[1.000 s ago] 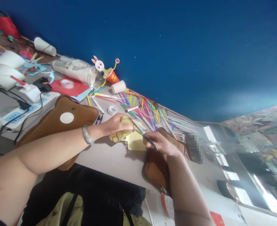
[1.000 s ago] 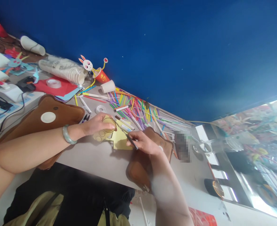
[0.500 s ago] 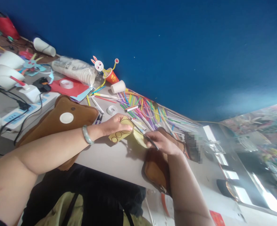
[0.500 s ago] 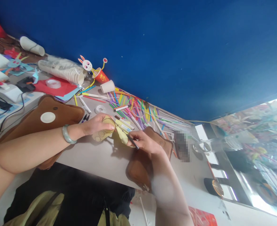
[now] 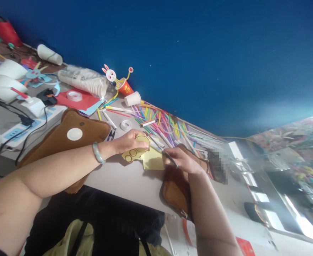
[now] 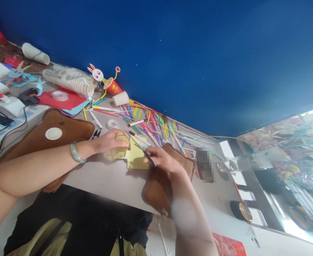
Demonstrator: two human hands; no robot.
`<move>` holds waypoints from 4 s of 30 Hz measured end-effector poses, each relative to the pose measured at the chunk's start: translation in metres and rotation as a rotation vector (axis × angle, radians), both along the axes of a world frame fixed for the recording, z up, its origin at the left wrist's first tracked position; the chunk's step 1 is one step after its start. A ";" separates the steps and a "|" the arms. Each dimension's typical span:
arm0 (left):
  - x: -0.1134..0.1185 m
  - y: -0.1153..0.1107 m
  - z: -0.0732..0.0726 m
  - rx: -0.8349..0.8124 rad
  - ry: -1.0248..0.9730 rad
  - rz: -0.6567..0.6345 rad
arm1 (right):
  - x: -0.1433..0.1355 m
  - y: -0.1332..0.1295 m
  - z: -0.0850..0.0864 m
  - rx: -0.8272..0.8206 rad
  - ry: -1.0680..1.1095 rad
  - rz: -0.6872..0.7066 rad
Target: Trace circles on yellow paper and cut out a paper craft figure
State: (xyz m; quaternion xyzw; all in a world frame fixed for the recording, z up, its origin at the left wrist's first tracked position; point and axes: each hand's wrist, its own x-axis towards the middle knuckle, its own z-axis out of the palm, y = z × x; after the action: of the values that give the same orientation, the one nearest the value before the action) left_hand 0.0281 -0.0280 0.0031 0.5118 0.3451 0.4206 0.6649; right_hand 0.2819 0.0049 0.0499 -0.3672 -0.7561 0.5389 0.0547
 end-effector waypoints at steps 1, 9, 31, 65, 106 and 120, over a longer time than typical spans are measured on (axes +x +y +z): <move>0.000 0.000 0.000 -0.001 0.001 -0.004 | -0.001 -0.001 -0.001 0.022 0.025 -0.041; 0.002 0.000 -0.011 0.032 0.118 -0.156 | -0.026 -0.019 -0.014 0.214 0.237 -0.376; 0.004 -0.002 0.004 0.001 0.209 0.023 | -0.040 -0.022 -0.038 0.311 0.366 -0.702; 0.012 -0.005 0.010 -0.059 -0.161 0.384 | -0.049 -0.034 -0.041 0.338 0.223 -0.304; 0.012 -0.006 -0.002 -0.137 -0.291 0.238 | -0.051 -0.036 -0.046 0.345 0.231 -0.294; 0.011 -0.005 -0.002 -0.136 -0.303 0.239 | -0.050 -0.036 -0.046 0.340 0.208 -0.315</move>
State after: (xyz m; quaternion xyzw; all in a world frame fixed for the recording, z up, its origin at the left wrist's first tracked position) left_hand 0.0390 -0.0328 0.0012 0.3521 0.3269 0.5444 0.6876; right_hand 0.2317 -0.0310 0.0036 -0.4089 -0.7595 0.4238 0.2763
